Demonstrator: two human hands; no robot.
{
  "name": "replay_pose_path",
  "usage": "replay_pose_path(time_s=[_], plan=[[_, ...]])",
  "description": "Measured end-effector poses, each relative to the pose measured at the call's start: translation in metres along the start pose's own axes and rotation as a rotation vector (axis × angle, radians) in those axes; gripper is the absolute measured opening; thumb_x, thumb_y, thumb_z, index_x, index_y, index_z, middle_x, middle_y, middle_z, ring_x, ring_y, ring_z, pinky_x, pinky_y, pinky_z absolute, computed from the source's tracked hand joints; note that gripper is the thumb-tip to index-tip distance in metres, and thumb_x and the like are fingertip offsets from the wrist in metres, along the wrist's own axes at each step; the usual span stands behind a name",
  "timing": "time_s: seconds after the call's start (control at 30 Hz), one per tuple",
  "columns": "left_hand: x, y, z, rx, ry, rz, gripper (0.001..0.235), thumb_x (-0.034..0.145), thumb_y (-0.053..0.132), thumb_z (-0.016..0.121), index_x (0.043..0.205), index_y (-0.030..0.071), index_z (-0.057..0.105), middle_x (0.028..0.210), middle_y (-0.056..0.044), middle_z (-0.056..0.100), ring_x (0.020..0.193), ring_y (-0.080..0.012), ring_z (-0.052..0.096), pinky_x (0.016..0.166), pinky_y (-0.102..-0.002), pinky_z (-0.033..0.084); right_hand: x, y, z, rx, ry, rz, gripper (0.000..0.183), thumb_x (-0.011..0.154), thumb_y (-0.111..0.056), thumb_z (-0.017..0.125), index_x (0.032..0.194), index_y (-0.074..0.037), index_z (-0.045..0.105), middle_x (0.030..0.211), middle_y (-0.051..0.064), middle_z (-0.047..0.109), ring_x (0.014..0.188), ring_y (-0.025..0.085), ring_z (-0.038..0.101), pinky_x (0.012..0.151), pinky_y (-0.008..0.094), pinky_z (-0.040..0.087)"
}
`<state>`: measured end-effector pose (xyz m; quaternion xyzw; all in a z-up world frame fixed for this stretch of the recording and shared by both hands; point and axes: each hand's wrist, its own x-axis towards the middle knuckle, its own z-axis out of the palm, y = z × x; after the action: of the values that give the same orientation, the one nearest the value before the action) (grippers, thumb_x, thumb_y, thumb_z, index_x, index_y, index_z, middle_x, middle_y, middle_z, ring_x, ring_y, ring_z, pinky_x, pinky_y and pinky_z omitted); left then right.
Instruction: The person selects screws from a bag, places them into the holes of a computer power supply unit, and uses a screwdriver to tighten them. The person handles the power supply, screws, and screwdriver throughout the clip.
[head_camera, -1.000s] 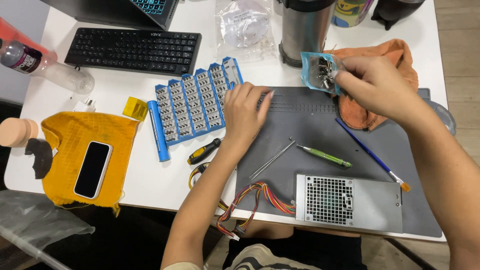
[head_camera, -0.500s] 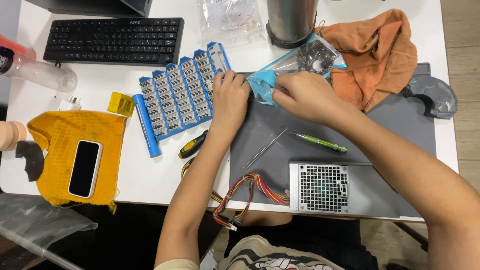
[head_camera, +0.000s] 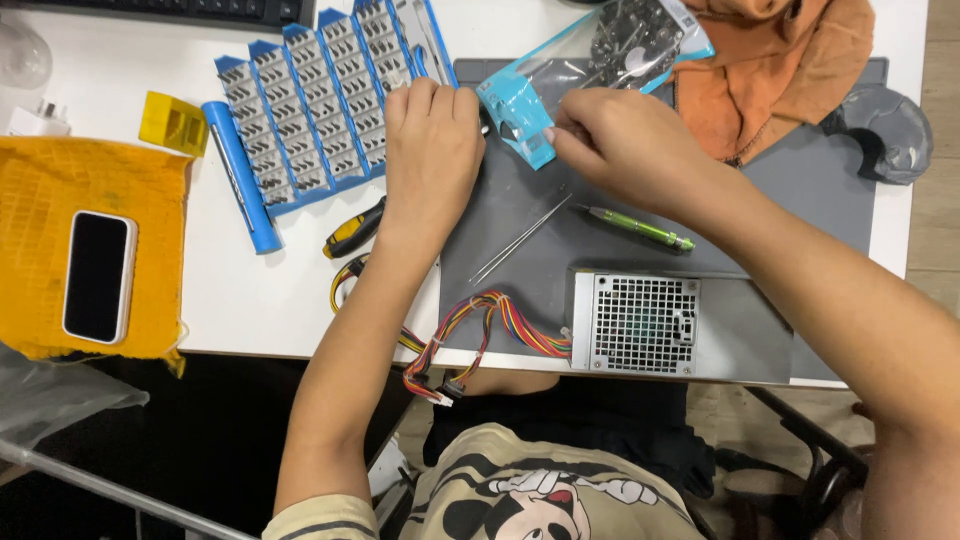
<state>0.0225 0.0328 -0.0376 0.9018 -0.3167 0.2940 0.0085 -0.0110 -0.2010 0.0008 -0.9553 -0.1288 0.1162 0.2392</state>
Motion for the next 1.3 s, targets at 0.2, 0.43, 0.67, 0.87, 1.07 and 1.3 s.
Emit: replay_pose_path(time_s=[0.2,0.43,0.67,0.87,1.07,1.3], plan=[[-0.03,0.018,-0.089,-0.748,-0.127,-0.105,0.013,0.098,0.001,0.073,0.097,0.007,0.062,0.093,-0.005,0.062,0.097,-0.0293,0.057,0.088,-0.043,0.039,-0.093,-0.019,-0.049,0.098,-0.118,-0.026,0.026,0.105,-0.03,0.058,0.118,-0.01,0.065,0.105,0.007,0.07,0.092,0.024,0.067,0.065,0.039,0.053],[-0.053,0.059,-0.122,-1.005,-0.104,-0.145,0.005,0.1,0.006,0.076,0.104,0.005,0.074,0.099,-0.006,0.073,0.098,-0.0292,0.062,0.094,-0.038,0.049,-0.2,-0.003,-0.039,0.006,-0.036,-0.101,0.099,0.068,-0.054,0.085,0.148,-0.004,0.052,0.144,0.017,0.06,0.13,0.033,0.06,0.106,0.049,0.047],[-0.052,0.097,-0.117,-0.907,-0.072,0.064,0.013,0.102,-0.004,0.067,0.111,0.003,0.072,0.105,-0.01,0.07,0.101,-0.0332,0.061,0.089,-0.045,0.049,-0.219,0.009,-0.006,-0.151,0.048,-0.109,0.121,0.059,-0.045,0.094,0.158,-0.003,0.037,0.145,0.017,0.056,0.133,0.037,0.054,0.115,0.052,0.04],[-0.048,0.104,-0.112,-0.891,-0.125,0.107,0.009,0.101,-0.001,0.068,0.109,0.003,0.071,0.1,-0.008,0.068,0.099,-0.0325,0.059,0.089,-0.045,0.047,-0.23,0.021,0.002,-0.059,0.028,-0.114,0.118,0.06,-0.048,0.096,0.157,-0.008,0.041,0.136,0.012,0.062,0.121,0.033,0.061,0.099,0.046,0.049],[-0.045,0.101,-0.118,-0.921,-0.215,0.184,0.021,0.093,0.017,0.074,0.107,0.002,0.069,0.1,-0.009,0.066,0.101,-0.0334,0.059,0.09,-0.046,0.045,-0.233,0.018,0.0,0.009,0.072,-0.181,0.115,0.064,-0.047,0.094,0.157,-0.006,0.04,0.14,0.014,0.059,0.124,0.033,0.059,0.106,0.046,0.047],[-0.033,0.107,-0.134,-0.622,-0.187,0.319,0.01,0.103,-0.001,0.056,0.098,-0.001,0.065,0.09,-0.012,0.057,0.094,-0.0335,0.058,0.086,-0.043,0.051,-0.231,0.016,0.0,-0.057,0.078,-0.244,0.113,0.066,-0.05,0.089,0.156,-0.004,0.039,0.151,0.013,0.053,0.134,0.031,0.054,0.119,0.049,0.039]])
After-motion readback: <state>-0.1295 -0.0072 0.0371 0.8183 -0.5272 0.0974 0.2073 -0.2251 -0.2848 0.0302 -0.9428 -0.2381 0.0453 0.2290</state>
